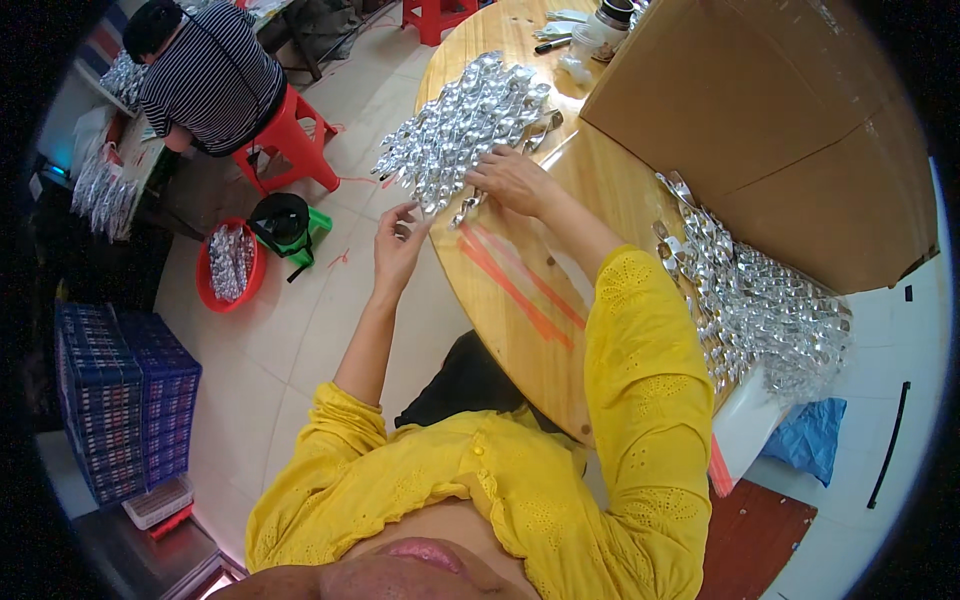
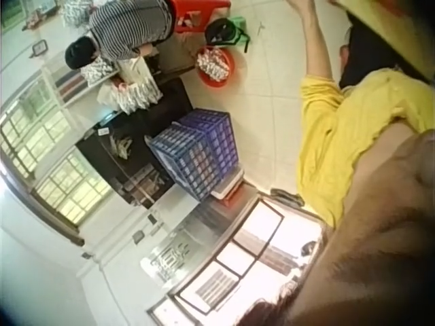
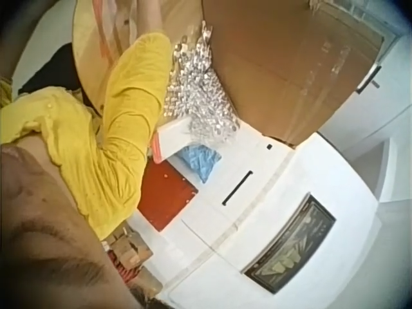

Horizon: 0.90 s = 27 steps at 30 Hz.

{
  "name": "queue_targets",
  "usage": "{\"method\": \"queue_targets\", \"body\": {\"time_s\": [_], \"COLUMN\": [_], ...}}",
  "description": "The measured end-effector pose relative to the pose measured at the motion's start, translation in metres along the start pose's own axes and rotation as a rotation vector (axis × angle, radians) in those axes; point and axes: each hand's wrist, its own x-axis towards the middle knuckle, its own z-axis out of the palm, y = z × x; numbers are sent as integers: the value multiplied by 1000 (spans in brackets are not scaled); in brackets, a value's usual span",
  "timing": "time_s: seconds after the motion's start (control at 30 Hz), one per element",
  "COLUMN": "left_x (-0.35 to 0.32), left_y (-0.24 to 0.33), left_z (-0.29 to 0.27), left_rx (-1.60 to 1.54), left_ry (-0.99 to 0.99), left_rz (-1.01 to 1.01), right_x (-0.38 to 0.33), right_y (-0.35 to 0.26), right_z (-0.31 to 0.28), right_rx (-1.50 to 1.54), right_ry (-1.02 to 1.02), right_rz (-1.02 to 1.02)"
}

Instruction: Packaging silver and gold decorative items into plastic bags and a cardboard box.

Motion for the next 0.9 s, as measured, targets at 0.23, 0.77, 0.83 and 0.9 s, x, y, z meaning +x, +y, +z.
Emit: {"method": "queue_targets", "body": {"time_s": [0.23,0.77,0.83,0.9], "left_x": [-2,-11,-4,2], "left_y": [3,6,4,6], "left_z": [5,7,3,3], "left_rx": [174,1,2,16], "left_ry": [32,27,176,177], "left_rz": [85,109,109,99], "right_x": [-4,6,1,-2], "right_y": [5,1,2,2], "right_z": [-8,-1,-4,-5], "right_rx": [-45,-18,3,23], "right_ry": [-133,-77,-34,8], "right_rz": [-33,-45,-49,-51]}}
